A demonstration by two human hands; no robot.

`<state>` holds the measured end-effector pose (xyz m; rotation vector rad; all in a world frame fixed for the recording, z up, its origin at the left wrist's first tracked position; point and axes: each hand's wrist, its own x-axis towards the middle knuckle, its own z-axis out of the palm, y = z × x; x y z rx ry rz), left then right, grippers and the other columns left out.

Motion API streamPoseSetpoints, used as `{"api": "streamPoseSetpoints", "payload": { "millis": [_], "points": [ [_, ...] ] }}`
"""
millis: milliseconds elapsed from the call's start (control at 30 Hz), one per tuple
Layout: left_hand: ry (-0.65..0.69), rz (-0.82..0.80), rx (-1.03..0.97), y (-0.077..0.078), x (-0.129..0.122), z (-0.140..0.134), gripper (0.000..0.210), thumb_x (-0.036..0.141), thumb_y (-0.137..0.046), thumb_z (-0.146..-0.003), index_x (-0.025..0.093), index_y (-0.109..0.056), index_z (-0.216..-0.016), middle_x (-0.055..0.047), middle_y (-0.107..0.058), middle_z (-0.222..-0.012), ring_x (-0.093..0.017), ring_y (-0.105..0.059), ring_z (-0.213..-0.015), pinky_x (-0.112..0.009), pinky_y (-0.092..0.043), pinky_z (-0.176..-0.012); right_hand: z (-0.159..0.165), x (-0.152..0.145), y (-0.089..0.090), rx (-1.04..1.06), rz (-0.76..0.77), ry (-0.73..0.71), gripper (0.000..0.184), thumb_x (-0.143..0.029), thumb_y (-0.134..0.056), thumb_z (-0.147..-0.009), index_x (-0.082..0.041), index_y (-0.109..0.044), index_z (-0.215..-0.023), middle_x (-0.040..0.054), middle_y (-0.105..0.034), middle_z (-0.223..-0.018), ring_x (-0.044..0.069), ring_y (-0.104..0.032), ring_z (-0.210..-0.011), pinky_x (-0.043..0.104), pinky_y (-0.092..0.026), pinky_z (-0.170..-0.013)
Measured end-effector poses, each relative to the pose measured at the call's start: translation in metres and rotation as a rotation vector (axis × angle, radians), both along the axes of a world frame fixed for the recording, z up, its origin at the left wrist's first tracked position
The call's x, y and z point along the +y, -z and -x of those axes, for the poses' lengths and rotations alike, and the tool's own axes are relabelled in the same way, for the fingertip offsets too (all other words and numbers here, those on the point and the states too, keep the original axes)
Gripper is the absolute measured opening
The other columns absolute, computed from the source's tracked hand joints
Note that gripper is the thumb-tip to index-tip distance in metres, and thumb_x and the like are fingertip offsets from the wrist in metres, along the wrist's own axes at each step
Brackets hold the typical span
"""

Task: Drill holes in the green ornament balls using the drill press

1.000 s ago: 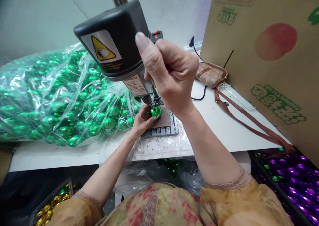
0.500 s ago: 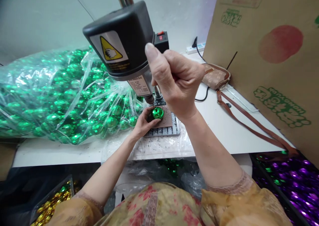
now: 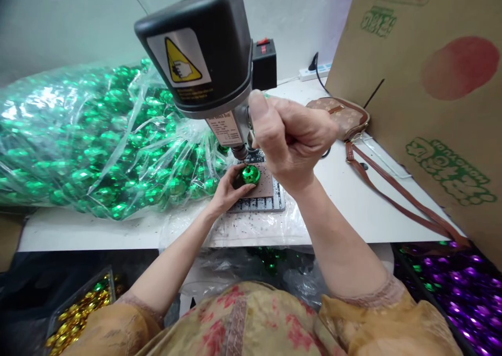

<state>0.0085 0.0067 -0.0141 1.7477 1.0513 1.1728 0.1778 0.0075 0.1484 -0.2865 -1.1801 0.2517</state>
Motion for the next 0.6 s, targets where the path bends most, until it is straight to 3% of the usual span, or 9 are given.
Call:
{"api": "streamPoseSetpoints", "payload": {
  "millis": [167, 300, 600],
  "points": [
    [-0.007, -0.011, 0.005, 0.002, 0.001, 0.000, 0.063, 0.049, -0.081, -0.079, 0.019, -0.057, -0.129, -0.011, -0.070, -0.118, -0.027, -0.067, -0.112, -0.044, -0.054, -0.100, 0.003, 0.008, 0.009, 0.046, -0.088, 0.080, 0.058, -0.034, -0.065, -0.088, -0.018, -0.030, -0.046, -0.0054, -0.027, -0.040, 0.005, -0.026, -0.035, 0.031, -0.019, -0.041],
    [-0.005, -0.015, 0.015, 0.004, 0.003, 0.001, 0.063, 0.048, -0.081, -0.079, 0.020, -0.057, -0.130, -0.011, -0.070, -0.121, -0.028, -0.066, -0.114, -0.045, -0.053, -0.102, 0.002, 0.009, 0.017, 0.059, -0.054, 0.101, 0.065, -0.038, -0.068, -0.084, -0.019, -0.019, -0.048, -0.0061, -0.023, -0.038, 0.006, -0.024, -0.034, 0.031, -0.018, -0.040],
    [0.004, -0.015, 0.003, 0.003, 0.001, 0.000, 0.062, 0.046, -0.081, -0.079, 0.020, -0.057, -0.130, -0.011, -0.070, -0.121, -0.028, -0.066, -0.114, -0.045, -0.052, -0.102, 0.002, 0.015, 0.025, 0.033, -0.202, 0.104, 0.061, -0.029, -0.064, -0.088, -0.015, -0.022, -0.046, -0.0062, -0.024, -0.039, 0.002, -0.024, -0.035, 0.025, -0.021, -0.039]
  ]
}}
